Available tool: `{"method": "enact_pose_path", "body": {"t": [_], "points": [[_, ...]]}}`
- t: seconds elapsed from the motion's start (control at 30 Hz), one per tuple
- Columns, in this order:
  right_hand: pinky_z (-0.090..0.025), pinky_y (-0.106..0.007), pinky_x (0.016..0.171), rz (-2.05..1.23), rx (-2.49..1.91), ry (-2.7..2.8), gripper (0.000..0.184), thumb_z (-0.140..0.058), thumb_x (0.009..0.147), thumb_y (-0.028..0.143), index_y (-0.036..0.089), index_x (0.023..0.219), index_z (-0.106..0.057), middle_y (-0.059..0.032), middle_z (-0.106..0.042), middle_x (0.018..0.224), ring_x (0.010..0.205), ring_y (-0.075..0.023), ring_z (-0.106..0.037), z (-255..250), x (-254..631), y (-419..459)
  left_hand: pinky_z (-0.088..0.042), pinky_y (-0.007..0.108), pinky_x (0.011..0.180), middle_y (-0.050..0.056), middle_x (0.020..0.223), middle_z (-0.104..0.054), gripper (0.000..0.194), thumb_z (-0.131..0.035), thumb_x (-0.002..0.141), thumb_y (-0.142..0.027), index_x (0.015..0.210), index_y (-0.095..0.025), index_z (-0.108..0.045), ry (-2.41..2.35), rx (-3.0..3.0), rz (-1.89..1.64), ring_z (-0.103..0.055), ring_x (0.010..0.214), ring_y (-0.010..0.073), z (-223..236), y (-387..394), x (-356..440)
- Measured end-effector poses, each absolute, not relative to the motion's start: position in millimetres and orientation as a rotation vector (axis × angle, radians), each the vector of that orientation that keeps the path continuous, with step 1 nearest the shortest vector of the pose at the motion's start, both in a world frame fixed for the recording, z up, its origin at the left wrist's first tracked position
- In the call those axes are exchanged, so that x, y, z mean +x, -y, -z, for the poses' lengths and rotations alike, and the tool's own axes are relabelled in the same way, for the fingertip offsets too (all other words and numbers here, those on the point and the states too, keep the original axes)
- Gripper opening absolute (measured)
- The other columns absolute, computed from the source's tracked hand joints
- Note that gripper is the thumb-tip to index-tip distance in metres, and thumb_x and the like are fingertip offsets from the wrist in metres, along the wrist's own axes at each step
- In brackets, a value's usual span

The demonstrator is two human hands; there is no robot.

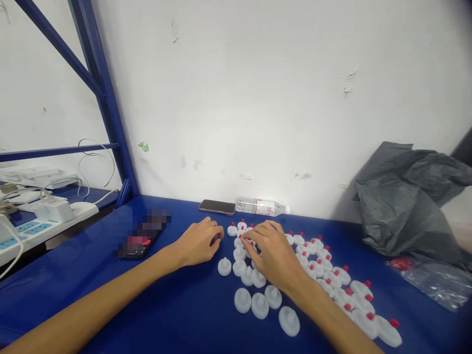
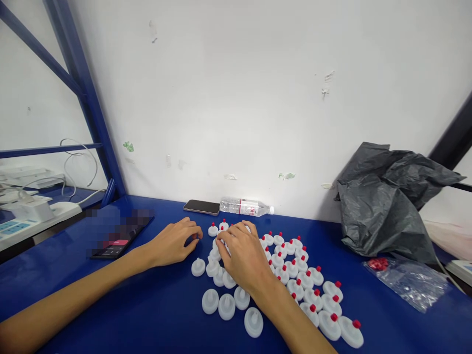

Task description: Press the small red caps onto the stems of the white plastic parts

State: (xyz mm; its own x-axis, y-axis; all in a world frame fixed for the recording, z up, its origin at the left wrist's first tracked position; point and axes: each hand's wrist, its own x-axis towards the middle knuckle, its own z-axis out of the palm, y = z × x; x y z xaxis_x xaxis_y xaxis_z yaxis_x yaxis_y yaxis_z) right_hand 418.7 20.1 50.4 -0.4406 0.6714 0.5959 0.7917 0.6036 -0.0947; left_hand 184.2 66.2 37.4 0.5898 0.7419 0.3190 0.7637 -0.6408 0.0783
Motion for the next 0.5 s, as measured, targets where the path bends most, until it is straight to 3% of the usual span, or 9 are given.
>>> {"method": "enact_pose_path", "body": {"t": [0.23,0.33,0.4,0.5], "points": [[-0.045,-0.050,0.091,0.299,-1.263,2.186,0.014,-0.065,0.093,0.029,0.023,0.084,-0.073,-0.0049,-0.074,0.078,0.087,-0.0277,-0.067,-45.8,433.7,-28.5,-0.045,0.032,0.069,0.005,0.089,-0.069,0.017,-0.050,0.095,-0.019,0.091,-0.022,-0.067,1.260,-2.736,0.598,-0.058,0.088,0.0236,-40.9,-64.5,188.1],[-0.047,-0.049,0.090,0.287,-1.246,2.209,0.017,-0.067,0.092,0.025,0.023,0.076,-0.071,-0.0032,-0.072,0.073,0.083,-0.0266,-0.068,-44.7,434.7,-29.2,-0.047,0.033,0.075,0.005,0.094,-0.071,0.021,-0.046,0.098,-0.021,0.097,-0.022,-0.067,1.254,-2.721,0.688,-0.060,0.092,0.0236,-43.8,-63.1,189.0],[-0.049,-0.046,0.089,0.270,-1.228,2.206,0.016,-0.063,0.094,0.022,0.023,0.080,-0.069,-0.0031,-0.073,0.079,0.084,-0.0253,-0.069,-48.8,433.7,-27.4,-0.047,0.034,0.079,0.005,0.098,-0.071,0.025,-0.041,0.102,-0.023,0.102,-0.022,-0.066,1.242,-2.715,0.759,-0.060,0.094,0.0232,-46.6,-61.5,188.6],[-0.054,-0.040,0.084,0.215,-1.220,2.141,0.012,-0.051,0.101,0.023,0.022,0.101,-0.063,-0.0055,-0.075,0.101,0.091,-0.0232,-0.071,-56.9,431.1,-23.2,-0.047,0.035,0.085,0.005,0.108,-0.070,0.032,-0.032,0.106,-0.028,0.114,-0.022,-0.062,1.195,-2.726,0.858,-0.059,0.099,0.0224,-51.3,-57.4,187.4]]}}
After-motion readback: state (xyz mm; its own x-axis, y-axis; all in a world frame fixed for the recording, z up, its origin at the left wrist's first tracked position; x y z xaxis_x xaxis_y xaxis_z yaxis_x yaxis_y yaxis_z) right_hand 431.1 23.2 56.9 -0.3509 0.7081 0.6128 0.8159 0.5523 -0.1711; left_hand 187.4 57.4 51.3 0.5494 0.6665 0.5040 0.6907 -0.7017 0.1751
